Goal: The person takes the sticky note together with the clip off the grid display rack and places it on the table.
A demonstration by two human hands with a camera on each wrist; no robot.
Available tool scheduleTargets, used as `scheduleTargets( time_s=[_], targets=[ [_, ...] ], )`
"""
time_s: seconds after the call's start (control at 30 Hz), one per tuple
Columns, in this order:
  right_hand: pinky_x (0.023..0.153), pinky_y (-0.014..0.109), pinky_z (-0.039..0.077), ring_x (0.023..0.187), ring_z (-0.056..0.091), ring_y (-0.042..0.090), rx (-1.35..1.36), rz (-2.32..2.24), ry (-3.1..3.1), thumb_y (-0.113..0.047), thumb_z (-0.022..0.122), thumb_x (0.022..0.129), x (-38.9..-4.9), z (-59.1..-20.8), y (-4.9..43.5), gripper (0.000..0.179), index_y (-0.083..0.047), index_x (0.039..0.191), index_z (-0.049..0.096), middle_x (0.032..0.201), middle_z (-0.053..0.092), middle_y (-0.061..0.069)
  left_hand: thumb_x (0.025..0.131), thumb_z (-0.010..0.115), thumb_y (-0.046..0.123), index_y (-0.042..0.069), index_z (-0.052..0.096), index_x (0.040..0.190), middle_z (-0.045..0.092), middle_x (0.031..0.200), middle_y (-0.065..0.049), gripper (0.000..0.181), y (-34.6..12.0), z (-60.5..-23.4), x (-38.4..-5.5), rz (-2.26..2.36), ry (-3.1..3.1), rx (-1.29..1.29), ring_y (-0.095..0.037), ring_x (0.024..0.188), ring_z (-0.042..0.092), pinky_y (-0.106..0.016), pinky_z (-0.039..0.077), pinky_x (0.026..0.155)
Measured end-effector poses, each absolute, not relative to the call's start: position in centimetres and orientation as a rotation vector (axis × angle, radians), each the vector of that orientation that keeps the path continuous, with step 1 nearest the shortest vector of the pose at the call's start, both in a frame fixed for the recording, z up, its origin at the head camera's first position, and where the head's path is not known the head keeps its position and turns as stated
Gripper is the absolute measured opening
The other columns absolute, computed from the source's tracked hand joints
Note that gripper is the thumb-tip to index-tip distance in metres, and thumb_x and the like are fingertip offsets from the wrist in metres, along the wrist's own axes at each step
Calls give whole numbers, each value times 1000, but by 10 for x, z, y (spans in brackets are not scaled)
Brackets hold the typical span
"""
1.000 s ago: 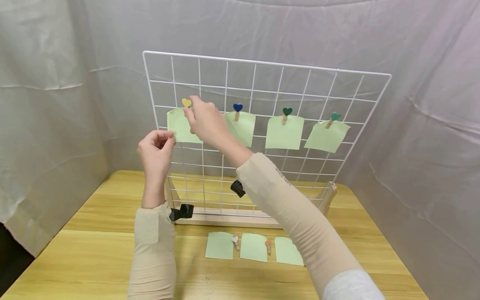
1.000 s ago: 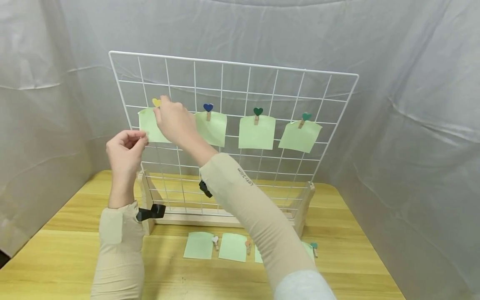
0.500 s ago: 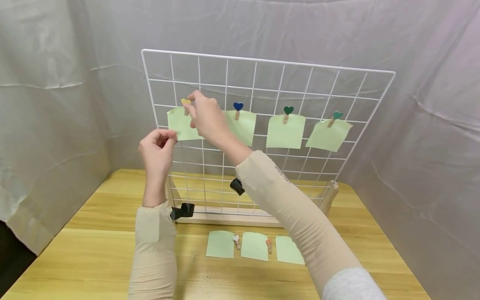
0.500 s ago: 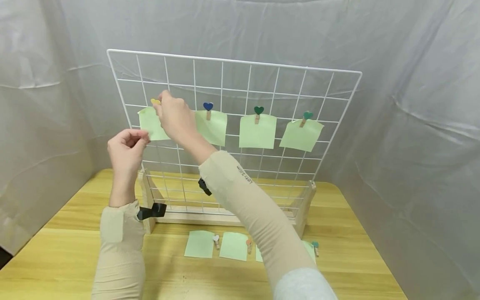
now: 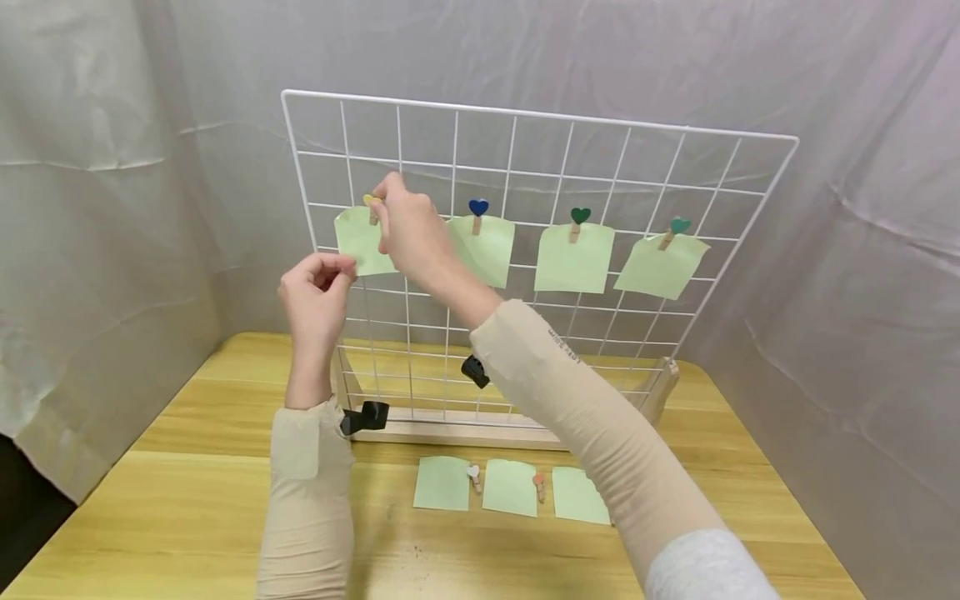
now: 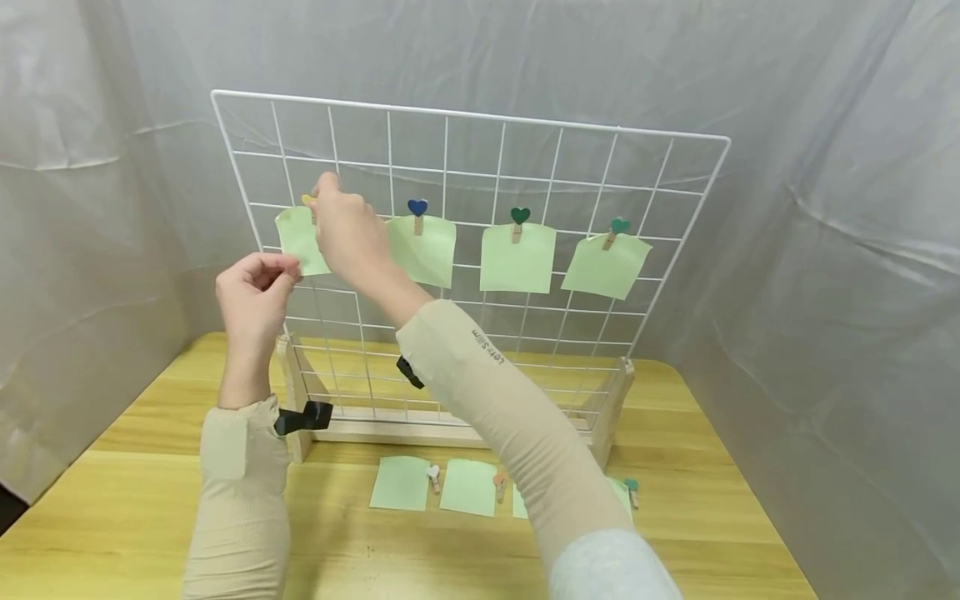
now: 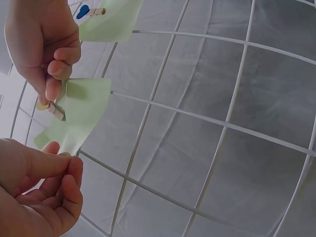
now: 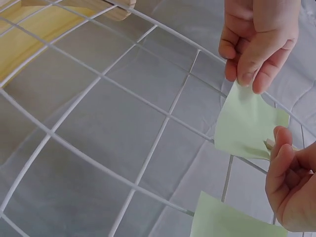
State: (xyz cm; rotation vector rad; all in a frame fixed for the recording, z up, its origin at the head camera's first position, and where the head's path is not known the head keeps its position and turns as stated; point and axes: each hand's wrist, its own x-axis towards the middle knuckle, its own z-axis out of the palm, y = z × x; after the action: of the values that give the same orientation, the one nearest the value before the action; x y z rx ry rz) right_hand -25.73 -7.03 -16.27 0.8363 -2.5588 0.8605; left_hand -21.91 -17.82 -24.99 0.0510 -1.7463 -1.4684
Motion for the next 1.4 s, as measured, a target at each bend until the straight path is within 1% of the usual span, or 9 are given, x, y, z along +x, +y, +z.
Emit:
scheduleTargets(
  time_s=[0.2, 0.4, 0.57, 0.63, 0.8, 1.0, 1.17, 1.27, 1.4],
  targets=[
    [50, 23, 38, 58, 55, 7, 834, 823, -2524, -21, 39, 96, -256, -163, -71, 18, -10, 109, 46, 73, 61, -2, 82, 61, 3, -8, 65, 84, 59, 76, -14, 11, -179, -249, -220, -1470, -1744, 46, -9, 58, 46, -16, 38, 52],
    [53, 24, 39, 59, 56, 6, 845, 814, -2502, -19, 39, 96, -257, -163, -71, 16, -10, 106, 46, 79, 62, -2, 82, 60, 0, -9, 64, 82, 59, 74, -11, 10, -178, -250, -222, -1466, -1736, 28, -10, 57, 47, -16, 39, 52],
    [54, 25, 39, 61, 56, 7, 845, 809, -2491, -19, 40, 96, -257, -165, -70, 13, -11, 103, 46, 73, 61, -2, 83, 60, 1, -9, 64, 83, 58, 73, -8, 10, -179, -251, -223, -1464, -1747, 42, -11, 59, 48, -16, 39, 53],
    [54, 25, 39, 61, 56, 7, 838, 814, -2491, -19, 40, 96, -257, -165, -70, 12, -11, 103, 46, 72, 61, -2, 83, 60, 1, -9, 64, 83, 59, 74, -9, 10, -179, -251, -223, -1465, -1751, 44, -11, 59, 48, -16, 40, 53],
    [55, 25, 39, 62, 56, 6, 837, 843, -2479, -18, 41, 95, -258, -166, -68, 11, -12, 102, 47, 77, 63, -3, 82, 59, -1, -10, 64, 83, 59, 75, -12, 10, -179, -251, -224, -1473, -1745, 36, -10, 59, 48, -16, 40, 54],
    [55, 25, 38, 63, 55, 9, 864, 856, -2473, -17, 41, 95, -257, -165, -67, 10, -11, 101, 46, 74, 61, -2, 83, 59, -1, -10, 64, 83, 59, 77, -15, 10, -178, -251, -223, -1485, -1719, 22, -11, 59, 47, -16, 39, 53],
    [53, 24, 37, 63, 55, 10, 878, 858, -2476, -17, 40, 95, -255, -166, -66, 9, -11, 101, 45, 73, 60, 0, 83, 58, -1, -10, 64, 82, 59, 75, -11, 10, -178, -252, -223, -1481, -1715, 32, -11, 58, 47, -16, 38, 52],
    [52, 24, 37, 63, 55, 11, 879, 858, -2469, -17, 40, 95, -254, -166, -66, 9, -11, 101, 45, 73, 60, 0, 83, 59, -1, -9, 63, 81, 60, 76, -12, 10, -179, -253, -223, -1483, -1710, 31, -10, 57, 47, -16, 38, 51],
    [52, 24, 37, 64, 55, 11, 869, 853, -2465, -17, 41, 95, -254, -166, -66, 9, -11, 101, 45, 73, 61, 0, 83, 59, -1, -10, 63, 82, 60, 76, -10, 10, -181, -254, -223, -1477, -1710, 30, -10, 57, 47, -16, 38, 51]
  ],
)
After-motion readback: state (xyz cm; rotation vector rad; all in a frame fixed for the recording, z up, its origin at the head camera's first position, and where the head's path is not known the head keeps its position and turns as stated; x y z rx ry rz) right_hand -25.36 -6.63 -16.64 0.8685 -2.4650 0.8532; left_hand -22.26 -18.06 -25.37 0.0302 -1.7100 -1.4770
